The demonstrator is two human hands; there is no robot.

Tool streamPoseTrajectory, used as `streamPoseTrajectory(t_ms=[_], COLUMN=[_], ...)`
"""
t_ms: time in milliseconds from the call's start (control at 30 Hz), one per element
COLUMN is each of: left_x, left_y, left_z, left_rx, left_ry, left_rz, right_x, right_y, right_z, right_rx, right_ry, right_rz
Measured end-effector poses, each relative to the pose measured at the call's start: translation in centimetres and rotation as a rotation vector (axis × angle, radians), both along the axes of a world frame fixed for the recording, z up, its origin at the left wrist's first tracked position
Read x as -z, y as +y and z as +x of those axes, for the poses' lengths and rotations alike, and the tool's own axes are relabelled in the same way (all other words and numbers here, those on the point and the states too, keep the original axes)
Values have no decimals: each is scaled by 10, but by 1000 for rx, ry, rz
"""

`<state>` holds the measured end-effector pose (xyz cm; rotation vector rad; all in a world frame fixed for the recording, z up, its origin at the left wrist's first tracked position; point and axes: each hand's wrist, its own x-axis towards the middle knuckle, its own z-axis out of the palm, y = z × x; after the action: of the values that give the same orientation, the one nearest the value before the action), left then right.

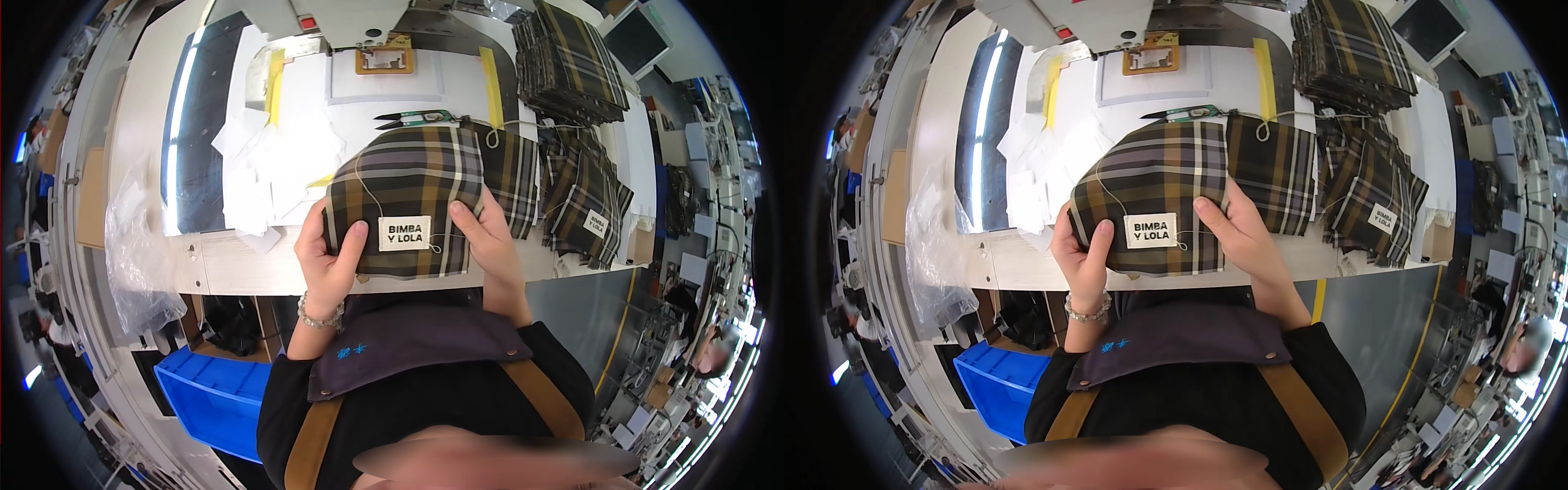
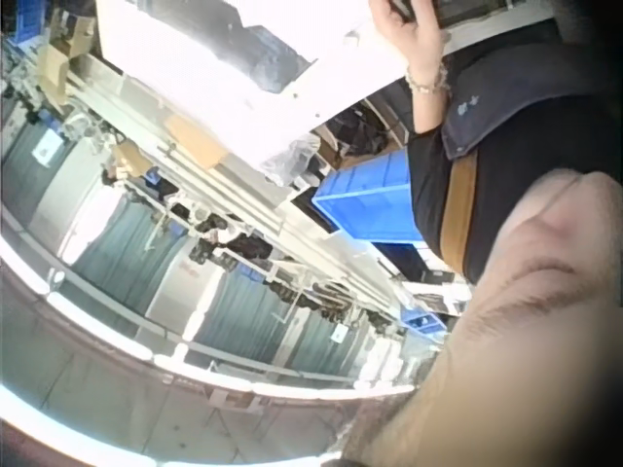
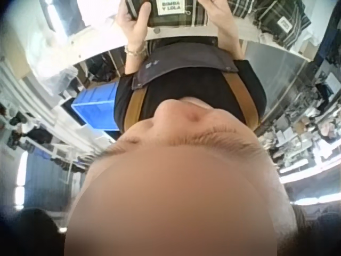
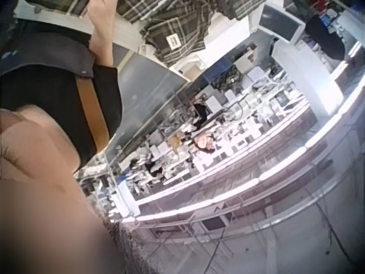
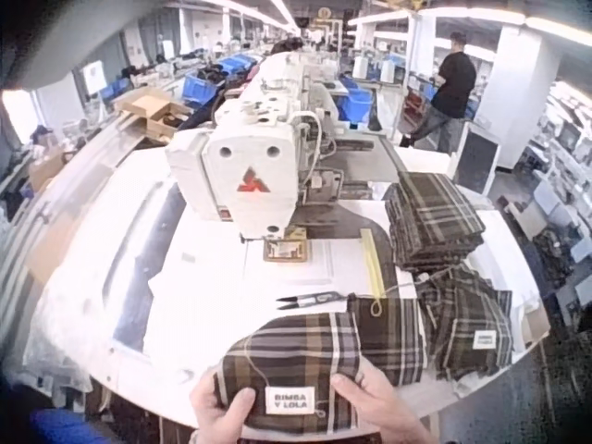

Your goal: Sewing brand labels onto fabric pieces using an industrial sewing machine.

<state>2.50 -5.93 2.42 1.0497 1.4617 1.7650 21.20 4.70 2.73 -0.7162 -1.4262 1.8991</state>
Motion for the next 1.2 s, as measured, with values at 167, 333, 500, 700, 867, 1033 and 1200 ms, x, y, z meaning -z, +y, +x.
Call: streamPoseTrajectory(t_ms=[167,333,500,700,867,1033,1200], left_x=[12,19,22,21,17,18,19], left_y=[11,21,29,40,49,56,62], left_z=[-1,-4,-9,-16,-22,-30,-32], left_rx=[6,64,70,106,148,197,220], left_ry=[-5,29,53,74,44,46,26], left_rz=[-41,-68,-106,-130,-163,-206,-208], right_x=[7,9,4,5,13,19,22], right_y=[7,17,30,50,60,62,66], right_z=[1,4,-1,-3,-8,-7,-5], right_rx=[-43,-35,-22,-52,-16,-13,-38], right_ry=[-13,-73,-99,-199,-172,-163,-225], right_rz=[5,23,89,133,180,140,57])
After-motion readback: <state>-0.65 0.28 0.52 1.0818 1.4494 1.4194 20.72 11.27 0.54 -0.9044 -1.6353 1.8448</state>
